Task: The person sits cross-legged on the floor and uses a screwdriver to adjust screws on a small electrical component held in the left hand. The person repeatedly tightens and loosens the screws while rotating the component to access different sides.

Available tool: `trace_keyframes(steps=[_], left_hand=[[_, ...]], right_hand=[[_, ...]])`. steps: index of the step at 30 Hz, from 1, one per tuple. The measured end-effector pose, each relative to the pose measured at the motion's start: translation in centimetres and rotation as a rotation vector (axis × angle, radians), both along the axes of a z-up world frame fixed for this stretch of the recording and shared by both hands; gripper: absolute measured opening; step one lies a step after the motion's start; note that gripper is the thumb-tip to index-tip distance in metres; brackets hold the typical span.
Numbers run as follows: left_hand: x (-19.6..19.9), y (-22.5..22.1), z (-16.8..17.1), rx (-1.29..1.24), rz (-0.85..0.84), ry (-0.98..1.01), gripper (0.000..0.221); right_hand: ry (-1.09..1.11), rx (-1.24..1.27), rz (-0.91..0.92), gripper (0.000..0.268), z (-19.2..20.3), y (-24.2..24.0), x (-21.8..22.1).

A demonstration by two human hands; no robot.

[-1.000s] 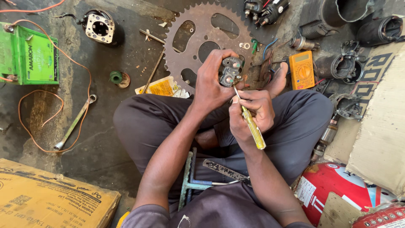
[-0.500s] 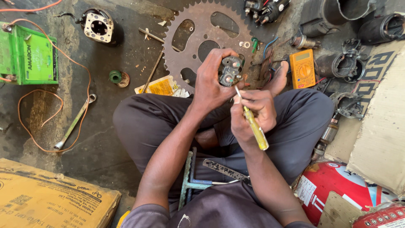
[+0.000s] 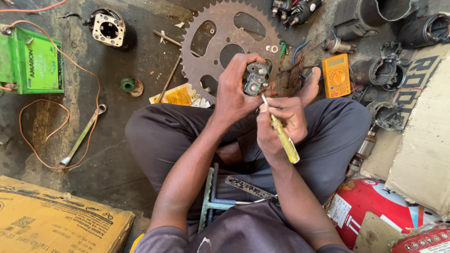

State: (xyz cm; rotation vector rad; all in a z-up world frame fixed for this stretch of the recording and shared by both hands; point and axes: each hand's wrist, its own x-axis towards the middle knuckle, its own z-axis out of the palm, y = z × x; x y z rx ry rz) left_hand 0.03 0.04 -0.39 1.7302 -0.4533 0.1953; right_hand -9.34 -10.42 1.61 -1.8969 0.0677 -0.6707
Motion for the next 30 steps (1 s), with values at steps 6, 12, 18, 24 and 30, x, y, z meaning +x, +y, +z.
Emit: trace_keyframes(steps=[6,12,18,24,30], left_hand=[[-0.06,0.0,0.13,0.002,0.001,-0.007,0.06],[0.01,0.06,0.21,0.01,0.0,-0.012,0.058],[0.02,0.02,0.17,0.011,0.003,0.002,0.057],[-0.08,0.02,0.22,-0.003,0.006,0.016,0.057],[0.01,0.01,0.24,0.013,0.019,0.009,0.056]], right_hand=[[-0.013,0.002,-0.008,0.019,-0.11,-0.07,0.12],[-0.02,0.073,0.004,0.018,-0.27,-0.05,0.05],[-0.009,0.001,0.004,0.019,-0.4,-0.23,-0.02],[-0.021,-0.057,0.013,0.02,-0.4,-0.26,-0.06],[-0.006,-0.015,-0.021,0.02,-0.25,-0.05,-0.1]])
